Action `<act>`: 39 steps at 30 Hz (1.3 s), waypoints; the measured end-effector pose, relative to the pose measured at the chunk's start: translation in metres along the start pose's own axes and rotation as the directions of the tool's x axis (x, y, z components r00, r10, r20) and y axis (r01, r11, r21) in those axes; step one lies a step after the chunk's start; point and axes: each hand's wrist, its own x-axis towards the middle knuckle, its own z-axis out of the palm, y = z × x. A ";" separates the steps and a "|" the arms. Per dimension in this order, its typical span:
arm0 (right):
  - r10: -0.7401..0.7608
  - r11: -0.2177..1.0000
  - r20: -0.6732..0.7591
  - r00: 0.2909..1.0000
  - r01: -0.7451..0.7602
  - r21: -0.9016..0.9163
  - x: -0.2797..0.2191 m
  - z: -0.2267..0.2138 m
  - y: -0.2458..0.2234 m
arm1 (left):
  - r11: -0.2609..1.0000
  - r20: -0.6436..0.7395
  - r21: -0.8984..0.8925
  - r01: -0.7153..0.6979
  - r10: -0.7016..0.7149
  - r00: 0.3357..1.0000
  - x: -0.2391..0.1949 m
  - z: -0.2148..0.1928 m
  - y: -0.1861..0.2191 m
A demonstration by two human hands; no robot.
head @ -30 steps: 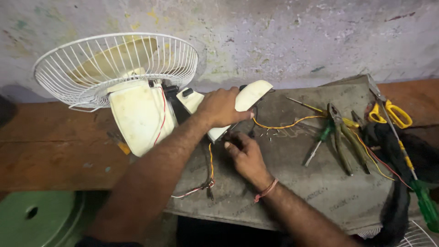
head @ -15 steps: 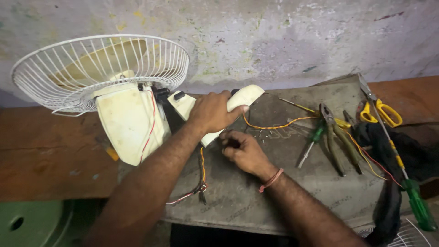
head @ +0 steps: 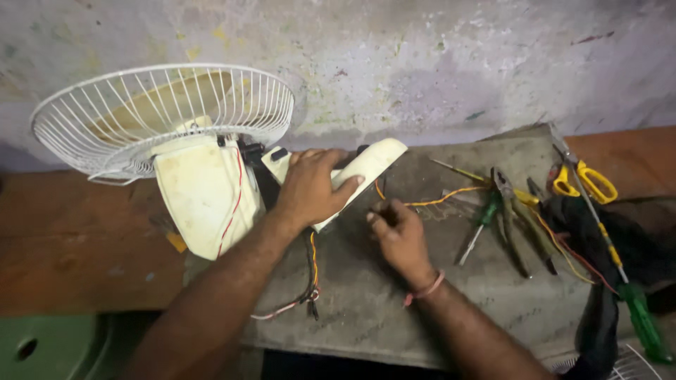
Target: The person disassembles a desk fan by removing the plastic base and housing with a screwdriver and pliers to expose the internal wiring.
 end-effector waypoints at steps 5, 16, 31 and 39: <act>-0.255 0.950 0.180 0.950 0.281 -0.138 -0.010 0.015 -0.005 | 0.985 0.288 0.174 0.006 -0.057 0.956 0.003 -0.015 -0.002; -0.342 0.904 0.322 0.883 0.402 -0.143 -0.046 0.023 -0.033 | 0.977 0.364 0.208 -0.047 -0.033 0.931 0.009 -0.013 -0.004; -0.343 0.833 0.423 0.839 0.480 -0.276 -0.023 0.008 -0.037 | 0.994 0.209 0.108 -0.005 -0.018 0.978 0.000 -0.009 -0.004; -0.434 0.737 0.259 0.863 0.505 -0.450 -0.041 -0.019 -0.041 | 0.989 0.277 0.144 -0.040 -0.001 0.961 0.007 -0.003 -0.010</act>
